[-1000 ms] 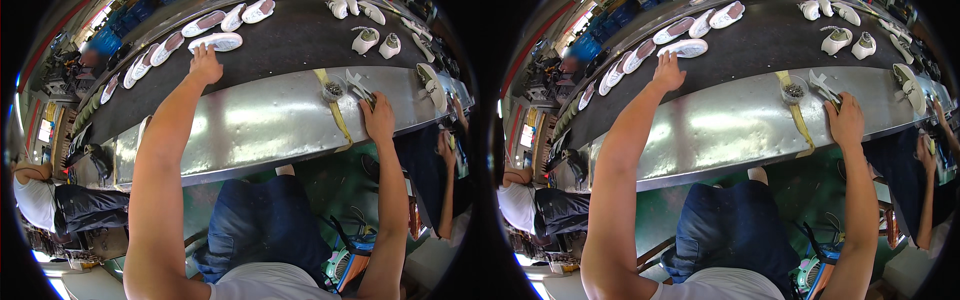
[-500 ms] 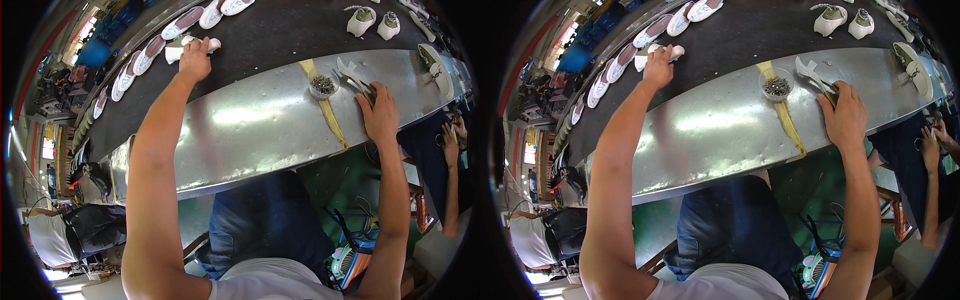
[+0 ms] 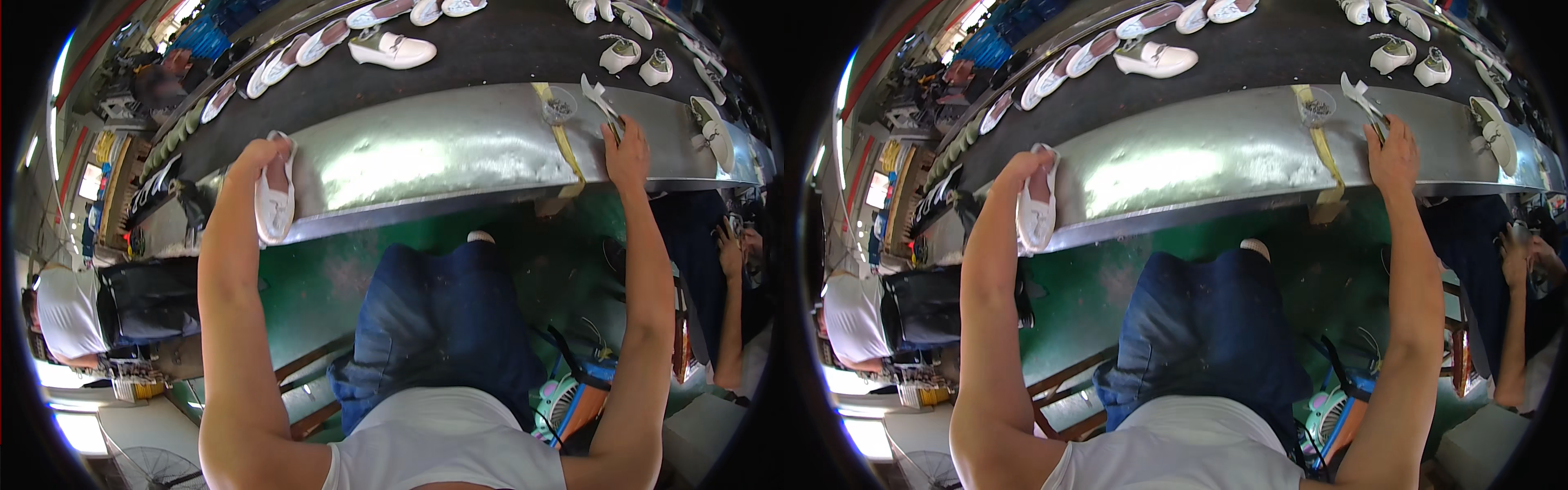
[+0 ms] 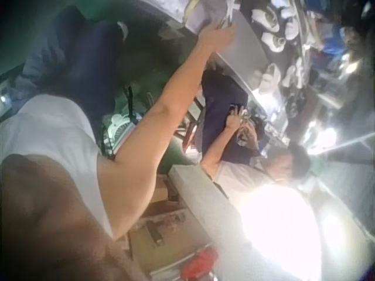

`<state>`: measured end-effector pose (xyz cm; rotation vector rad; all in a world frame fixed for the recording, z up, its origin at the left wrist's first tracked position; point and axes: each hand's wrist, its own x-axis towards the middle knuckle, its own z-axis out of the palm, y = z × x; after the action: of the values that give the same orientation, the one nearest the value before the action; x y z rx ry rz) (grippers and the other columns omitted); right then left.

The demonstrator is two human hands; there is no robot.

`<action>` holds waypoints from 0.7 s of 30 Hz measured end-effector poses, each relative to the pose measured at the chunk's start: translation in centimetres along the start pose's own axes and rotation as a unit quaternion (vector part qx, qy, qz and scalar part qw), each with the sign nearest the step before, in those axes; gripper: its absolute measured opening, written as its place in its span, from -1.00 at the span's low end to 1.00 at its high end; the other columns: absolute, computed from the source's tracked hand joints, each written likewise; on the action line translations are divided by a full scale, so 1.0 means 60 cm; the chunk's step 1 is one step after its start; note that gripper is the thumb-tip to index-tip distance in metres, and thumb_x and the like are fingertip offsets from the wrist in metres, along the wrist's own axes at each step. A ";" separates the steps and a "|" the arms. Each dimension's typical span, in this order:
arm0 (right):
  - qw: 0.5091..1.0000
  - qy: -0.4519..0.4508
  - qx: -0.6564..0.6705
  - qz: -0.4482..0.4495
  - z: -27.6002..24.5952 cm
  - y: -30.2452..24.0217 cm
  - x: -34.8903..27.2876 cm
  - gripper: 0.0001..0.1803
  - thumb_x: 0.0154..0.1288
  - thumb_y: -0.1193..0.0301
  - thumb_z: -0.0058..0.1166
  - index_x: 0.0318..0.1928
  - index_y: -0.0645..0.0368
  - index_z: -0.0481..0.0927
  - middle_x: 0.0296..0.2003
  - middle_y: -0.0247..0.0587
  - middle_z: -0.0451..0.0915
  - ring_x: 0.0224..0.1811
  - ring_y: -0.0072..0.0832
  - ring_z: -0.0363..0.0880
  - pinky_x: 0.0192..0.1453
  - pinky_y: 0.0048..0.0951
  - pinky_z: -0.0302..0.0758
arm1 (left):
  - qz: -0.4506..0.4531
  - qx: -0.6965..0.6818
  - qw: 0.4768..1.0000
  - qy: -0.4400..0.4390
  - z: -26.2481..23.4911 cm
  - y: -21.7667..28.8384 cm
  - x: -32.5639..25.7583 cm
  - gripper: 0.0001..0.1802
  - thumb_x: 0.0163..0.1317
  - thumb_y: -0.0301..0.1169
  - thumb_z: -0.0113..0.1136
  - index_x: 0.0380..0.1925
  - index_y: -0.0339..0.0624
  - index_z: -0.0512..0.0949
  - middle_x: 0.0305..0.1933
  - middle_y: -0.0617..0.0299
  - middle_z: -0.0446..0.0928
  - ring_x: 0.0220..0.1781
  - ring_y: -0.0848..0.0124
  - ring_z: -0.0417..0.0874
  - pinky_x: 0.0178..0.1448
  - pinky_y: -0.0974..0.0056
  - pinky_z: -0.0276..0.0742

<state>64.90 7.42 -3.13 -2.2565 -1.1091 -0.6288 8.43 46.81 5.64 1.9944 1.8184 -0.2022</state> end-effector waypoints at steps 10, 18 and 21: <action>0.708 -0.408 0.516 0.257 -0.208 -0.158 -0.355 -0.62 0.49 0.22 0.04 0.07 0.29 0.47 -0.35 -0.31 0.58 -0.35 -0.58 0.55 -0.22 -0.52 0.49 | 0.307 -0.635 0.706 -0.068 0.277 -0.047 -0.426 -0.34 0.31 -0.32 0.33 0.38 -0.19 0.35 0.20 0.19 0.53 0.20 0.42 0.53 0.32 0.23 0.45; 0.664 -0.618 0.394 0.145 -0.315 -0.287 -0.545 -0.64 0.40 0.25 0.14 -0.02 0.30 0.52 -0.35 -0.20 0.64 -0.33 -0.46 0.65 -0.18 -0.39 0.56 | 0.255 -0.635 0.694 -0.227 0.544 -0.028 -0.538 -0.27 0.45 -0.30 0.18 0.53 0.07 0.08 0.17 0.34 0.44 0.24 0.51 0.40 0.37 0.32 0.28; 0.771 -0.534 0.346 0.025 -0.313 -0.324 -0.541 -0.53 0.29 0.19 0.27 0.03 0.27 0.47 -0.29 -0.07 0.65 -0.22 -0.08 0.67 -0.06 -0.24 0.57 | 0.299 -0.582 0.718 -0.237 0.524 -0.023 -0.540 -0.34 0.52 -0.11 0.02 0.50 0.04 0.04 0.17 0.27 0.42 0.23 0.45 0.38 0.39 0.27 0.27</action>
<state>27.98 -13.03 -4.03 -1.8369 -1.3976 1.1150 8.53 4.54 -10.23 1.2455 0.5404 0.4869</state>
